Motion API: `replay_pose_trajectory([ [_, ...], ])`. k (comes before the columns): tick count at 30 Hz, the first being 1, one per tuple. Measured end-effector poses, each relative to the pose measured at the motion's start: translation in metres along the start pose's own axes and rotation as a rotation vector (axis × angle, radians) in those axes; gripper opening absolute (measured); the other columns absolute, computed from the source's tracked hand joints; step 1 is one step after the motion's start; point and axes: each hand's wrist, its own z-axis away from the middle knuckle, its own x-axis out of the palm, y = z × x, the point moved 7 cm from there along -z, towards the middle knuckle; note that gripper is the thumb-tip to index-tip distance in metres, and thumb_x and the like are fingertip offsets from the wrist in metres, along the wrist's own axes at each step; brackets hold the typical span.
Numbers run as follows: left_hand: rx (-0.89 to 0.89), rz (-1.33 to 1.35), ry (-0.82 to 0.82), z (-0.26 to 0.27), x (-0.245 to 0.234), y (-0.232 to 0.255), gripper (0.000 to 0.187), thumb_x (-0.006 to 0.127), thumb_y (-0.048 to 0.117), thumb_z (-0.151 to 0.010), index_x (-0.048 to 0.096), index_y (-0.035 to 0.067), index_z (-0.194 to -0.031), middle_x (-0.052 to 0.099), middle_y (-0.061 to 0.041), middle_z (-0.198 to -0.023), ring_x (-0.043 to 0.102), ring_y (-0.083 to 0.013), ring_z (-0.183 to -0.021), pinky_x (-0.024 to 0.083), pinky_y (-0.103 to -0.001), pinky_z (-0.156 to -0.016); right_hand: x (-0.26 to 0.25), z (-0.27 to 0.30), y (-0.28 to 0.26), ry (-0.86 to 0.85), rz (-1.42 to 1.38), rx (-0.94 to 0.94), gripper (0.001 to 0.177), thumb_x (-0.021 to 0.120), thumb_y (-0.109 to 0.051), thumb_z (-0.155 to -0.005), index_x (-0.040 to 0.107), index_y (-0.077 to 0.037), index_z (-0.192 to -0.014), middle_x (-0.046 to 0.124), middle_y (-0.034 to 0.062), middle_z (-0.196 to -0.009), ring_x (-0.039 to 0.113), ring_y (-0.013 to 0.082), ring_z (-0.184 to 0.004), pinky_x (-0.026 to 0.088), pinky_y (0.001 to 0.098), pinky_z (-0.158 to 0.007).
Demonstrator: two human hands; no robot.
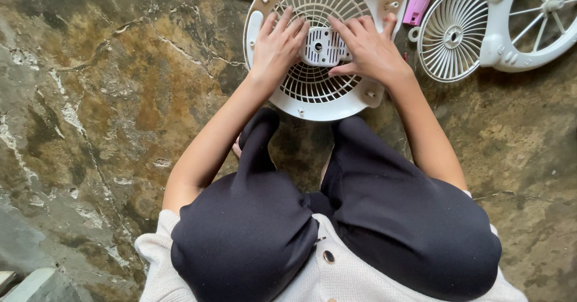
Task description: The person assembles an electric fan by hand, attaching the motor housing to the fan cage and securing it with screws. They manipulate the fan components and use a screwdriver to fasten parts together.
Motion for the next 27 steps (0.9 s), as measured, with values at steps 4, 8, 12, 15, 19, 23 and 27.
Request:
replay_pose_trajectory([
  [4,-0.06,0.048,-0.087,0.015,-0.028,-0.022,0.118,0.091,0.027,-0.062,0.041,0.009,-0.167,0.026,-0.007,-0.17,0.019,-0.022,-0.156,0.017,-0.044,-0.128,0.0,-0.001,-0.014,0.13,0.091,-0.058,0.102,0.085,-0.06,-0.076,0.046,-0.014,-0.158,0.06,0.0043,-0.142,0.054,0.02,-0.124,0.014,0.0684,-0.107],
  [8,-0.195,0.115,0.073,0.047,-0.07,-0.057,0.088,0.092,0.029,-0.08,0.051,0.013,-0.157,0.018,-0.007,-0.176,0.009,-0.0239,-0.163,0.012,-0.054,-0.132,0.0,0.003,-0.018,0.203,0.033,-0.103,0.099,0.087,-0.056,-0.078,0.048,-0.014,-0.158,0.06,0.0065,-0.138,0.056,0.0207,-0.129,0.017,0.0525,-0.114],
  [12,-0.27,0.146,0.0,0.048,-0.055,-0.056,0.072,0.089,0.022,-0.08,0.061,0.013,-0.146,0.016,-0.006,-0.175,0.006,-0.0243,-0.161,0.006,-0.065,-0.127,0.001,0.002,-0.017,0.182,0.001,-0.083,0.098,0.088,-0.055,-0.076,0.05,-0.013,-0.156,0.06,0.0076,-0.13,0.056,0.0214,-0.126,0.016,0.0498,-0.114],
  [15,-0.273,-0.01,-0.006,0.042,-0.04,-0.046,0.064,0.084,0.01,-0.079,0.066,0.019,-0.14,0.009,-0.006,-0.177,0.001,-0.024,-0.162,0.003,-0.066,-0.127,-0.003,0.001,-0.017,0.16,-0.02,-0.091,0.099,0.089,-0.053,-0.074,0.05,-0.013,-0.155,0.06,0.0084,-0.127,0.056,0.0218,-0.125,0.017,0.0495,-0.114],
  [19,-0.235,-0.262,-0.01,0.038,-0.025,-0.04,0.052,0.08,-0.001,-0.083,0.07,0.022,-0.129,0.003,-0.01,-0.18,-0.004,-0.0264,-0.165,-0.004,-0.067,-0.127,-0.009,0.002,-0.019,0.159,-0.02,-0.115,0.097,0.09,-0.049,-0.076,0.05,-0.012,-0.156,0.059,0.0092,-0.128,0.056,0.0224,-0.125,0.017,0.0486,-0.115],
  [23,-0.1,-0.258,0.091,0.029,-0.015,-0.023,0.087,0.081,0.007,-0.069,0.06,0.034,-0.149,0.01,0.001,-0.176,-0.001,-0.024,-0.161,-0.012,-0.067,-0.123,-0.011,0.002,-0.023,0.166,0.007,-0.116,0.095,0.09,-0.048,-0.077,0.05,-0.009,-0.155,0.058,0.0089,-0.123,0.058,0.0231,-0.123,0.018,0.0495,-0.116],
  [27,-0.076,-0.065,-0.03,0.014,0.001,-0.019,0.091,0.08,0.026,-0.071,0.055,0.031,-0.158,0.036,0.001,-0.168,0.009,-0.0228,-0.162,-0.013,-0.065,-0.124,-0.017,0.001,-0.023,0.183,-0.081,-0.129,0.09,0.089,-0.044,-0.078,0.051,-0.008,-0.151,0.057,0.0118,-0.119,0.059,0.0261,-0.118,0.023,0.0489,-0.118],
])
